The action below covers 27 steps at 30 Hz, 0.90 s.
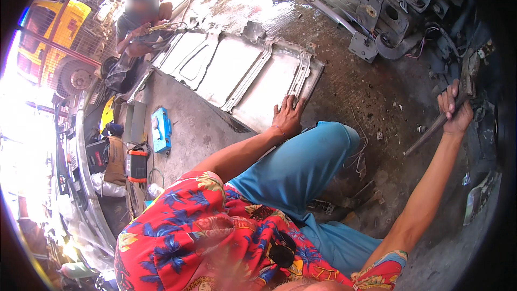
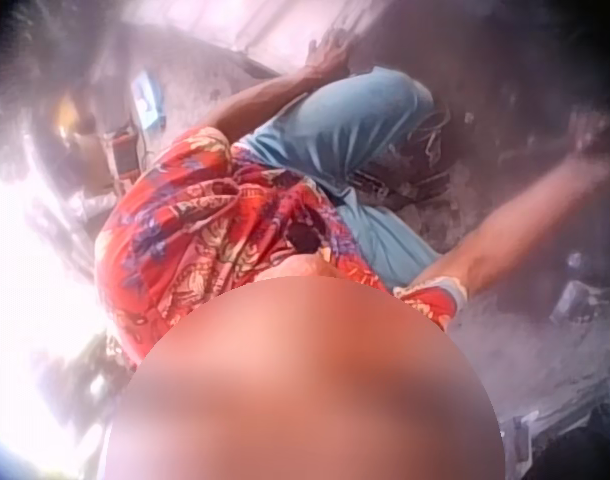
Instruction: The person is working on the undercarriage of a vehicle, using a hammer and wrench to loosen and remove parts. They are sitting on the floor and manipulating various components of the vehicle's undercarriage.
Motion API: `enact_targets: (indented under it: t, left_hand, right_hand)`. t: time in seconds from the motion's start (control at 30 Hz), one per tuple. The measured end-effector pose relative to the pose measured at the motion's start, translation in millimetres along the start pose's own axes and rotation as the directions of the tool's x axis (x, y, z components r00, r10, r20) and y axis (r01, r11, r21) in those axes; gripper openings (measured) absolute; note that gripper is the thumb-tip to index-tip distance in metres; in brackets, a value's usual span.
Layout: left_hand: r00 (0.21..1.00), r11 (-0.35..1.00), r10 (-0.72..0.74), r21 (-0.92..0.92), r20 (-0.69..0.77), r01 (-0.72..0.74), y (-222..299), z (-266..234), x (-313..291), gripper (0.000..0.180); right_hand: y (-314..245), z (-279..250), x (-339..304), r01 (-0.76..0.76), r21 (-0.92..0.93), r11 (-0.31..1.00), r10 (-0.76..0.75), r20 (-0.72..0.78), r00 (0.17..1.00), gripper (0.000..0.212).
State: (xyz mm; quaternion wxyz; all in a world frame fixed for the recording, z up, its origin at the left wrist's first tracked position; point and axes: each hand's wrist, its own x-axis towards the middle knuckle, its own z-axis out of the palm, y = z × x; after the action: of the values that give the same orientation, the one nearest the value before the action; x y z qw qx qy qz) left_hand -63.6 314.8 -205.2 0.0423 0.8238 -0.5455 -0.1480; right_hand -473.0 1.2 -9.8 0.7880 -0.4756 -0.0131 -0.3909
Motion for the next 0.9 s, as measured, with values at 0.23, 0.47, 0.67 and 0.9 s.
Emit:
enact_targets:
  t: [0.23, 0.47, 0.67, 0.9]
  left_hand:
    - [1.000, 1.000, 0.016, -0.004, -0.007, -0.016, -0.2, -3.3, -1.1, 0.101]
    - [1.000, 1.000, 0.015, -0.026, -0.010, -0.015, -0.9, -2.2, -0.4, 0.100]
    - [1.000, 0.999, 0.015, -0.039, -0.012, -0.016, -2.8, -0.7, -1.9, 0.100]
    - [0.999, 0.999, 0.035, -0.040, -0.036, -0.037, -4.8, -0.2, -2.5, 0.098]
  right_hand:
    - [-0.8, 1.6, 0.2, 0.005, 0.001, 1.000, -0.005, 0.025, 1.000, 0.029]
    - [-0.2, 1.8, -0.4, 0.024, -0.024, 0.999, -0.024, 0.020, 1.000, 0.030]
    - [-0.1, 1.8, -1.2, 0.018, -0.031, 0.999, -0.019, -0.009, 1.000, 0.035]
    - [-0.9, 3.0, -0.7, 0.005, -0.032, 0.999, -0.005, -0.003, 1.000, 0.038]
